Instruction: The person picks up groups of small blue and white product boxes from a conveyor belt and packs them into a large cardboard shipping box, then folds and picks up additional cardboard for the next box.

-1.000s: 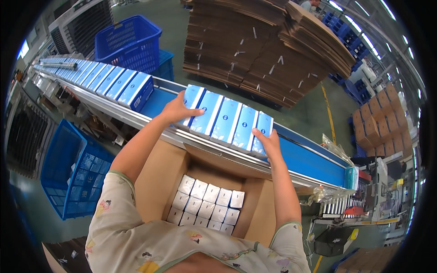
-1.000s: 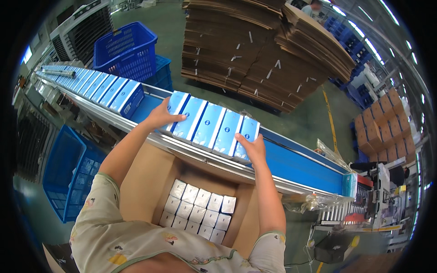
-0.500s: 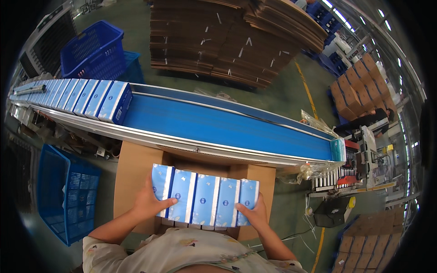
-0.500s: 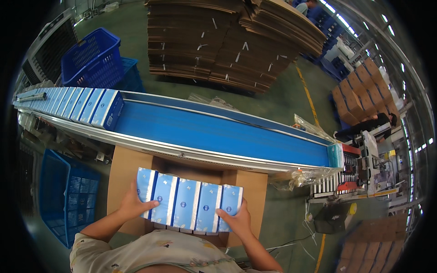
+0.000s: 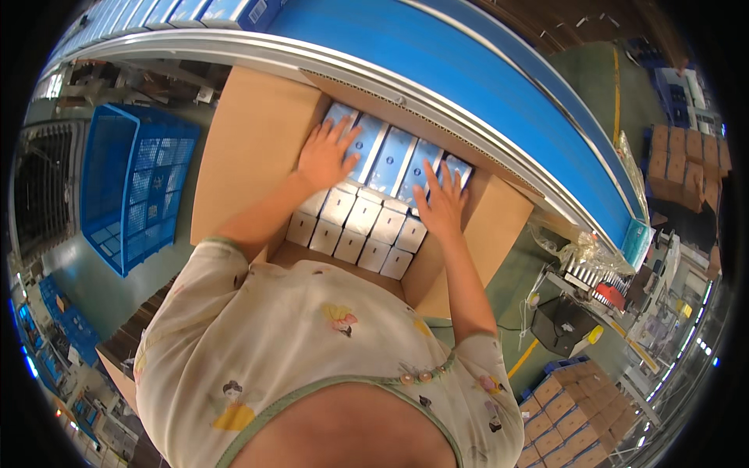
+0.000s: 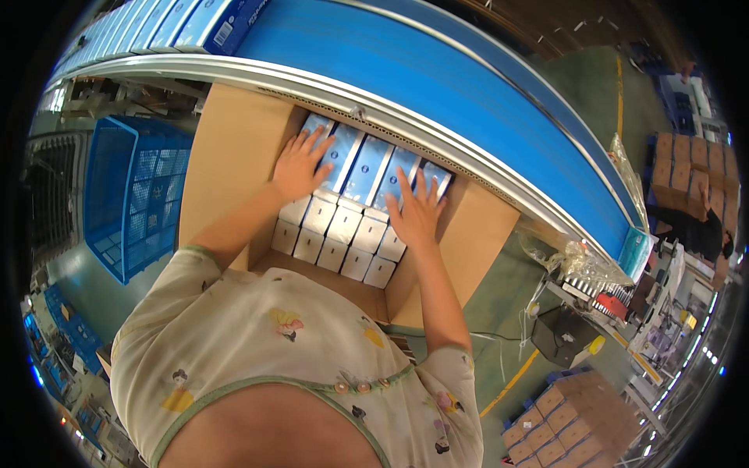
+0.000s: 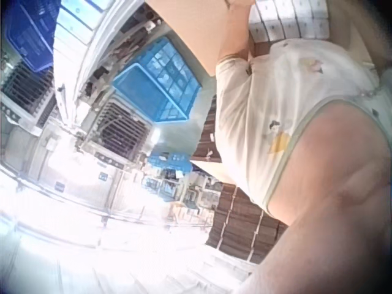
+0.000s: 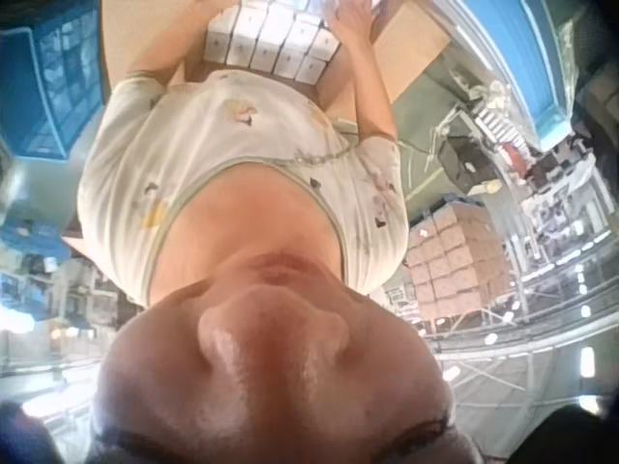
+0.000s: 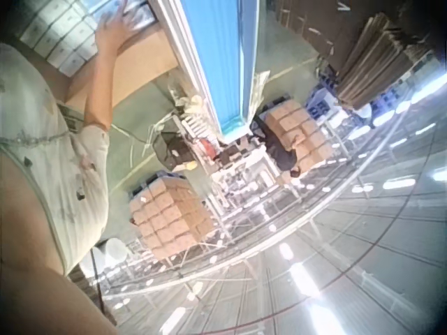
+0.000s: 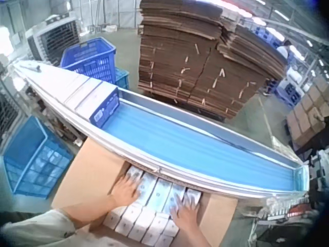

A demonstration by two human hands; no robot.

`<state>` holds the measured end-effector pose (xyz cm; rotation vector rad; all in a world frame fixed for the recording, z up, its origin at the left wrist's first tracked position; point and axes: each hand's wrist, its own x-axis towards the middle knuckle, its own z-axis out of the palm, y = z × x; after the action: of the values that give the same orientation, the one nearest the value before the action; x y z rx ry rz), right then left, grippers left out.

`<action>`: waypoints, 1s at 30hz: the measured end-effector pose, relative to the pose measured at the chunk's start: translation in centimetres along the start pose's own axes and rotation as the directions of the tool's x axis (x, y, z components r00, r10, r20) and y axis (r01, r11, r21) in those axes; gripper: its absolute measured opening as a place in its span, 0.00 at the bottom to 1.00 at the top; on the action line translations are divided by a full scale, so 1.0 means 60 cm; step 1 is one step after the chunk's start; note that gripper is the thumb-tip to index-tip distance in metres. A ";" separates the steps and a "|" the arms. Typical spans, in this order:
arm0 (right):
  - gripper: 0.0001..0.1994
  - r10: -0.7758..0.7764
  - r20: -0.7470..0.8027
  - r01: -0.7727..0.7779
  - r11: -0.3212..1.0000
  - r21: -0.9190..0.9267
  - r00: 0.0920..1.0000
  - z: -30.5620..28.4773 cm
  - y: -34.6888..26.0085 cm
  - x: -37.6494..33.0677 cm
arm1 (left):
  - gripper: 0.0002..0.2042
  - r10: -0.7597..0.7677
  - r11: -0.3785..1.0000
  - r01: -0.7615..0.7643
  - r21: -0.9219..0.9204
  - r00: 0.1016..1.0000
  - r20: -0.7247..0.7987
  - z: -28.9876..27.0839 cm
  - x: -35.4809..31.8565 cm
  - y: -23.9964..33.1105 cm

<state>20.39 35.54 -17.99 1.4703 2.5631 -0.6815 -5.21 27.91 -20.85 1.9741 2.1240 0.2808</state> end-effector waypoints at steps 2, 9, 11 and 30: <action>0.32 -0.016 0.191 0.028 0.998 -0.060 0.981 0.010 -0.007 0.036 | 0.24 -0.004 0.999 0.008 -0.040 0.996 0.091 0.019 0.015 -0.008; 0.33 -0.010 0.367 -0.068 0.977 0.200 0.930 0.029 0.025 0.222 | 0.21 -0.102 0.994 0.104 0.016 0.917 0.385 0.038 0.177 -0.015; 0.30 0.097 0.110 -0.109 0.988 0.113 0.989 0.037 0.022 0.170 | 0.19 -0.224 0.969 0.246 0.011 0.863 0.454 -0.024 0.152 0.026; 0.16 -0.042 0.234 -0.176 0.537 0.825 0.971 0.029 -0.036 -0.055 | 0.26 -0.434 0.896 0.252 -0.366 0.671 -0.601 -0.498 0.137 -0.326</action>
<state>20.11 31.23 -17.82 1.5038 1.9919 -2.1628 -33.18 35.07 1.73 1.3762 2.6405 1.2970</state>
